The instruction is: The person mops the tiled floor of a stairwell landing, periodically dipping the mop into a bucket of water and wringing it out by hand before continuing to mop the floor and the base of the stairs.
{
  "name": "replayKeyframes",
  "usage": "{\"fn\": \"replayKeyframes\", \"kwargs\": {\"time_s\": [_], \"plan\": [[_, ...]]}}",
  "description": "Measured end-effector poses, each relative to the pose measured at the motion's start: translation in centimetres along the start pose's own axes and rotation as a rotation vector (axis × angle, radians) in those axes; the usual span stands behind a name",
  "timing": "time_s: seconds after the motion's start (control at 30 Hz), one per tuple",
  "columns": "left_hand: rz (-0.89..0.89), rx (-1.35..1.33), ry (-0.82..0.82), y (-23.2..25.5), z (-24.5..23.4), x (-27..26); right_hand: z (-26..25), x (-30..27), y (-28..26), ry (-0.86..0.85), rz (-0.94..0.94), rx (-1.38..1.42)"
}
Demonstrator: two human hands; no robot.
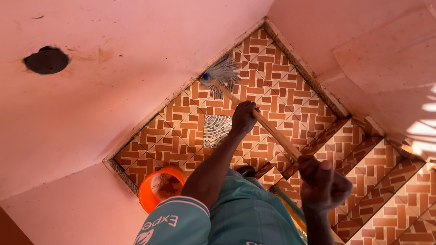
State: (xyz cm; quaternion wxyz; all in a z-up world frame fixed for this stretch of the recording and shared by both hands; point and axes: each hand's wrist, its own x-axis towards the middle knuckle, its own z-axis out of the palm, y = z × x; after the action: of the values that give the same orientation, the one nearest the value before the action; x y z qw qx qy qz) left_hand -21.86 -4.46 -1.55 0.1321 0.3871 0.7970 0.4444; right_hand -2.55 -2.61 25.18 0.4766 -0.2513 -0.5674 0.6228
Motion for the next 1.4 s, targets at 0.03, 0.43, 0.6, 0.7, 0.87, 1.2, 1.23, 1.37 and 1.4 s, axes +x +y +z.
{"fn": "replayKeyframes", "kwargs": {"time_s": [0.03, 0.43, 0.6, 0.7, 0.87, 1.2, 1.23, 1.37, 1.4], "plan": [[-0.006, 0.015, 0.029, 0.0, -0.1, -0.6, -0.3, 0.7, 0.1, -0.021, -0.005, 0.007], [-0.221, 0.162, 0.388, -3.4, 0.0, -6.4, 0.4, 3.6, 0.7, -0.203, 0.269, 0.069], [-0.189, 0.011, 0.503, 0.1, 0.8, 0.2, 2.4, 5.2, -2.6, -0.374, 0.070, 0.045], [-0.172, -0.144, 0.488, 1.0, 1.1, 3.4, 4.3, 5.5, -3.4, -0.520, -0.008, -0.089], [-0.099, -0.217, 0.196, -0.4, 0.0, 7.2, 6.3, 6.4, -1.4, -0.720, -0.104, -0.252], [-0.075, -0.053, 0.238, 3.1, 1.3, 8.2, -0.8, 16.1, 0.6, -0.286, -0.020, 0.155], [-0.117, 0.017, 0.267, 2.9, 1.9, 8.3, -1.5, 17.4, 1.3, -0.262, 0.035, 0.172], [-0.253, 0.161, 0.351, 2.4, 6.8, 10.2, -4.5, 22.6, 2.9, -0.302, 0.206, 0.107], [-0.258, 0.160, 0.354, 2.6, 8.3, 10.5, -5.2, 23.5, 2.7, -0.307, 0.209, 0.106]]}}
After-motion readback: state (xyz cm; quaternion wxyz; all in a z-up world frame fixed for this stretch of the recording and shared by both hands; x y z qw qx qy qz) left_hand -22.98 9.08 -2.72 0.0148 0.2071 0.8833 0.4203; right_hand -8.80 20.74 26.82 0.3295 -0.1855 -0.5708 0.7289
